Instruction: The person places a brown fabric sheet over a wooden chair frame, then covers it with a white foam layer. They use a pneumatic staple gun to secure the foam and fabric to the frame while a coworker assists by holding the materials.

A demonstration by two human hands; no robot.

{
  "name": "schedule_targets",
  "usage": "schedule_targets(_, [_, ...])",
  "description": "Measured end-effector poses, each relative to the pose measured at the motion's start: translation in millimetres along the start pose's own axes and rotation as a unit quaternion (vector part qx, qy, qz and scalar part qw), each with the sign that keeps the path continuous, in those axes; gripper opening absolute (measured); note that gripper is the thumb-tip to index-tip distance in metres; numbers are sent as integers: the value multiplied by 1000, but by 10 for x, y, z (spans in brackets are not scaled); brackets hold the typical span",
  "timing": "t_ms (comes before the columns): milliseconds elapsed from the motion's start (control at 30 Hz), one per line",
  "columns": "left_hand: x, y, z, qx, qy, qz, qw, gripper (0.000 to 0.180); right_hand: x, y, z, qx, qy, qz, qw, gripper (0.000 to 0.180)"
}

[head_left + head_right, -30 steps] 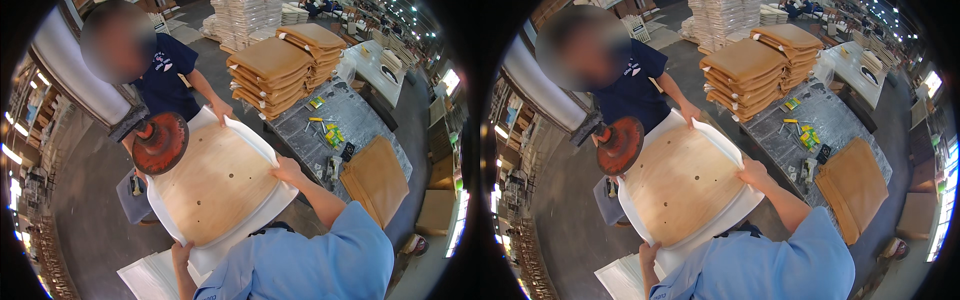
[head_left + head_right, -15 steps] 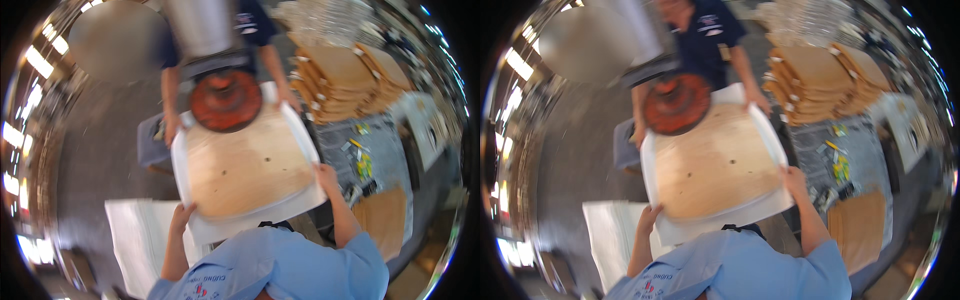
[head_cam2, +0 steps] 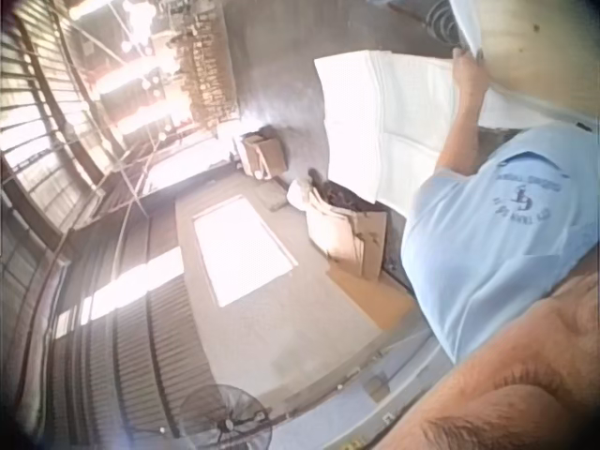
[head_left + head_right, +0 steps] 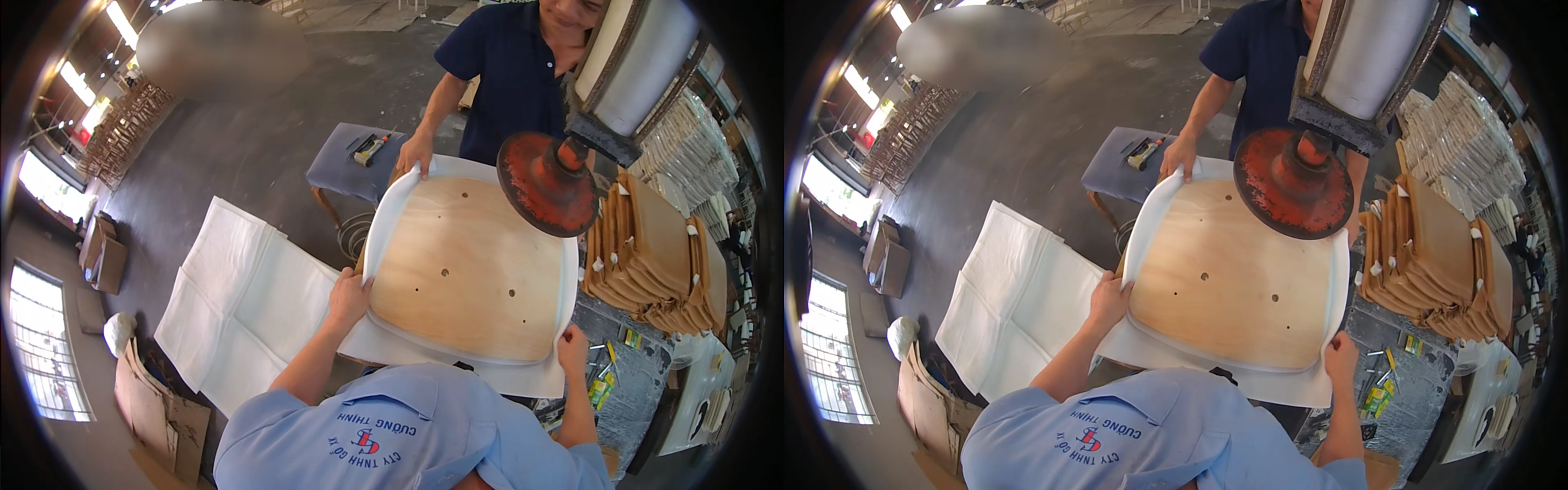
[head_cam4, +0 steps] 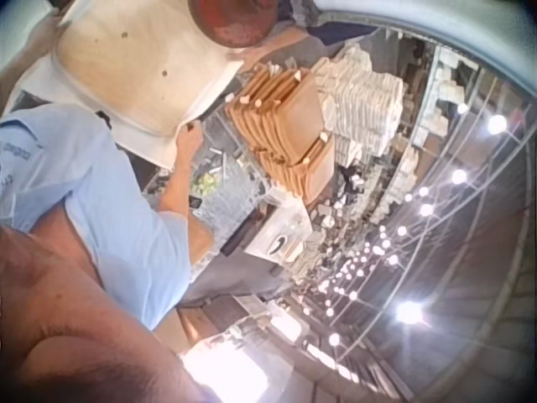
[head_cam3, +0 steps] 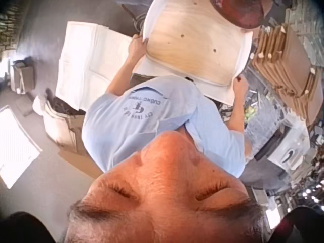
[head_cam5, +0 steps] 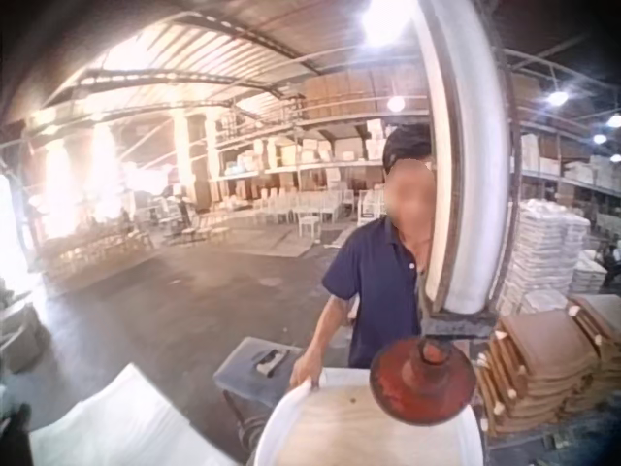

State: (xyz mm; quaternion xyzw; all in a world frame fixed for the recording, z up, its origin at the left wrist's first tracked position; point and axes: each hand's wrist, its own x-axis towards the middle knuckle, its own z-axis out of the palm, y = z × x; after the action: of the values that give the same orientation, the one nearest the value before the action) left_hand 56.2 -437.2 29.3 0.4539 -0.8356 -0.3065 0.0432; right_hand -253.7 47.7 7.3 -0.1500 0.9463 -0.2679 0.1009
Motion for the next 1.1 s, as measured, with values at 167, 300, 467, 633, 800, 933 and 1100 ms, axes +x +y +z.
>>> schedule_targets(167, [-36,-125,-27,-25,53,46,997,37,-25,-189,33,13,7,26,1000,21])
schedule_targets(300, [68,-168,22,0,2,21,1000,40,85,-105,-124,114,-131,160,972,42])
schedule_targets(467, [93,-58,71,-40,22,-39,998,49,14,-128,-52,359,-108,271,886,47])
schedule_targets(633, [129,30,99,-82,3,-71,994,50,-28,188,-8,464,-69,253,846,32])
schedule_targets(800, [146,65,90,-135,1,-73,988,47,-48,298,110,549,-46,261,792,29])
schedule_targets(933, [199,37,85,-148,2,-68,987,45,-30,263,83,561,-34,273,781,28])
schedule_targets(1100, [117,-158,7,-88,16,-57,994,43,-43,9,87,393,-32,248,885,33])
